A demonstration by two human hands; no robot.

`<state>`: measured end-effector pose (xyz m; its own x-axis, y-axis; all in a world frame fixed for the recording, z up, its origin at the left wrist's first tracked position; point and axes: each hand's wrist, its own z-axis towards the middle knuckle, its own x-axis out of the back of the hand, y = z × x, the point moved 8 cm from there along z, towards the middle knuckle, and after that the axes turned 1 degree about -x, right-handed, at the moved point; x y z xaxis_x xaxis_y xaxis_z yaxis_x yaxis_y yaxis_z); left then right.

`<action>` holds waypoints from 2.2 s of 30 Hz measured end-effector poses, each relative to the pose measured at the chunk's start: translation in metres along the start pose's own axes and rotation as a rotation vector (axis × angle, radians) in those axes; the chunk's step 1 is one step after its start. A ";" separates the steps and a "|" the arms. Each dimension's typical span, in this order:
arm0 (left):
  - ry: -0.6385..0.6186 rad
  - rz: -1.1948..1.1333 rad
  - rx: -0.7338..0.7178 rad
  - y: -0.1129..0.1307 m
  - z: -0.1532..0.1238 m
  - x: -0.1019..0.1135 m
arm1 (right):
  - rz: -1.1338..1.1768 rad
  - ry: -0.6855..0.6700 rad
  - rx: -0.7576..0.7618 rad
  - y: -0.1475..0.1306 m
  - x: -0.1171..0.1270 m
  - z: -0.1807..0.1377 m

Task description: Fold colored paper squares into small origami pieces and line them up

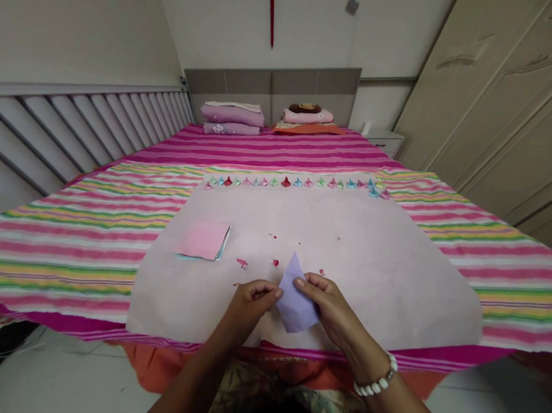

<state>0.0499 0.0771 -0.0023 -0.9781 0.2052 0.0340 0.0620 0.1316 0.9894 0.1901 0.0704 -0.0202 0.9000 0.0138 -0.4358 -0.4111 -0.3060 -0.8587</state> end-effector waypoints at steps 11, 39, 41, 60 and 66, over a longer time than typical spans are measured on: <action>0.085 -0.135 0.074 -0.005 -0.002 0.015 | 0.006 -0.178 -0.233 0.029 0.002 -0.011; 0.068 -0.140 -0.103 -0.003 0.000 0.006 | -0.178 0.061 0.181 -0.014 -0.003 -0.006; 0.064 -0.151 -0.103 -0.004 0.000 0.007 | -0.195 0.112 0.179 -0.015 0.000 -0.007; 0.157 -0.048 -0.145 0.024 0.018 0.013 | -0.342 0.021 0.188 -0.009 -0.011 -0.011; 0.159 -0.034 -0.014 0.000 0.012 0.013 | -0.353 0.216 0.301 -0.021 0.006 -0.015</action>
<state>0.0399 0.0917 -0.0038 -0.9988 0.0444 0.0209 0.0262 0.1222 0.9922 0.2061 0.0629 -0.0008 0.9879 -0.1402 -0.0663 -0.0712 -0.0298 -0.9970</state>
